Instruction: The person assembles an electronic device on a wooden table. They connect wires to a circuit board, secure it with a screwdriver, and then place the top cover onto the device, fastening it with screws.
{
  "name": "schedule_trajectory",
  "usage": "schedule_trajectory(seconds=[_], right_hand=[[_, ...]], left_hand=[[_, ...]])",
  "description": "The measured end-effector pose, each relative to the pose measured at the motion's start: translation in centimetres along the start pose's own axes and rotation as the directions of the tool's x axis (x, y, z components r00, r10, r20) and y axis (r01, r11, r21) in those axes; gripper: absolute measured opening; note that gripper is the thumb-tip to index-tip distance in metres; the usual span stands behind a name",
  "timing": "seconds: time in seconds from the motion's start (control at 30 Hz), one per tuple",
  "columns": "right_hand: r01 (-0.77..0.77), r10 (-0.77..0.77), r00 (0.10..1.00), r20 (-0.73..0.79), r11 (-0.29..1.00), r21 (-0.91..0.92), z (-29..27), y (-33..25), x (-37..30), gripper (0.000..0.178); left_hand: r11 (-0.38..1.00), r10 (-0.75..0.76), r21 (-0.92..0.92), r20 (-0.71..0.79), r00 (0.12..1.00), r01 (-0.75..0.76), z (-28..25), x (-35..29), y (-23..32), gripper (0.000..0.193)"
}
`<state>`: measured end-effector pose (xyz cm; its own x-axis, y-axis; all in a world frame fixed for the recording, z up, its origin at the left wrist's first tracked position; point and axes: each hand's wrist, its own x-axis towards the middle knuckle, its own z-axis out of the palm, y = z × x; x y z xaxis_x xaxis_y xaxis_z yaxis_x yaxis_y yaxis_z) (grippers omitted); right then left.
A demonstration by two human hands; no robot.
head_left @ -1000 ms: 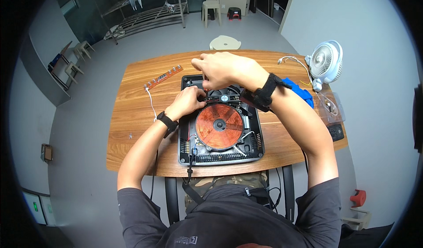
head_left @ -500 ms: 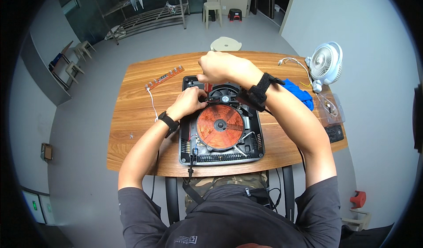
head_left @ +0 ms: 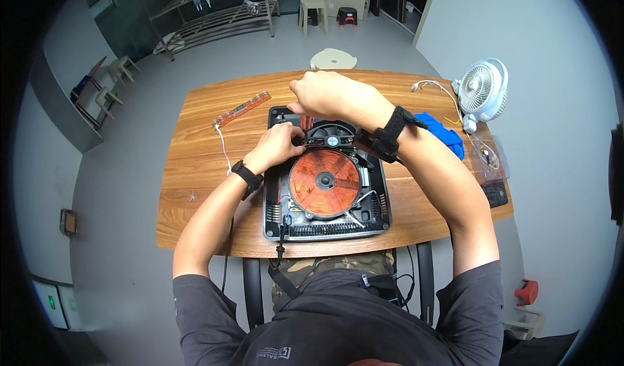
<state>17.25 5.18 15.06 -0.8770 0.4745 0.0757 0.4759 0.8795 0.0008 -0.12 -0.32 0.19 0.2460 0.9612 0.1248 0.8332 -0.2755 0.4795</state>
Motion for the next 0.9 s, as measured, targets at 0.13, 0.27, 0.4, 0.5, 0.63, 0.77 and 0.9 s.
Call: schedule_trajectory(seconds=[0.13,0.27,0.4,0.5,0.63,0.77,0.9], right_hand=[[-0.086,0.086,0.996,0.04,0.996,0.007,-1.2,-0.2,-0.7,0.038],[0.142,-0.143,0.984,-0.104,0.99,-0.012,-0.3,0.7,-1.6,0.031],[0.056,-0.057,0.998,0.007,0.997,0.047,-0.2,0.8,-0.7,0.029],[-0.05,0.044,0.994,0.103,0.997,0.058,-0.2,0.7,-0.5,0.031],[-0.121,0.118,0.982,0.146,0.993,0.009,-0.7,0.4,-0.5,0.036],[0.026,-0.029,0.998,0.047,0.997,0.069,-1.1,0.9,-1.9,0.038],[0.11,-0.115,0.992,0.044,0.989,0.102,-1.1,1.0,-2.0,0.038]], left_hand=[[1.0,0.008,-0.021,-0.027,1.0,-0.008,0.4,0.1,-0.1,0.032],[1.0,0.01,-0.028,-0.042,0.999,-0.011,0.4,0.2,-0.1,0.031],[0.999,-0.039,0.002,0.034,0.999,0.039,-0.2,0.1,0.5,0.035],[0.999,-0.045,0.01,0.034,0.998,0.045,-0.2,0.2,0.8,0.035],[1.0,-0.009,0.021,0.025,1.0,0.009,0.2,0.3,0.0,0.035],[1.0,-0.017,0.025,0.012,1.0,0.016,0.1,0.1,-0.1,0.035],[0.999,-0.033,0.004,0.027,0.999,0.032,0.2,0.3,0.1,0.035]])
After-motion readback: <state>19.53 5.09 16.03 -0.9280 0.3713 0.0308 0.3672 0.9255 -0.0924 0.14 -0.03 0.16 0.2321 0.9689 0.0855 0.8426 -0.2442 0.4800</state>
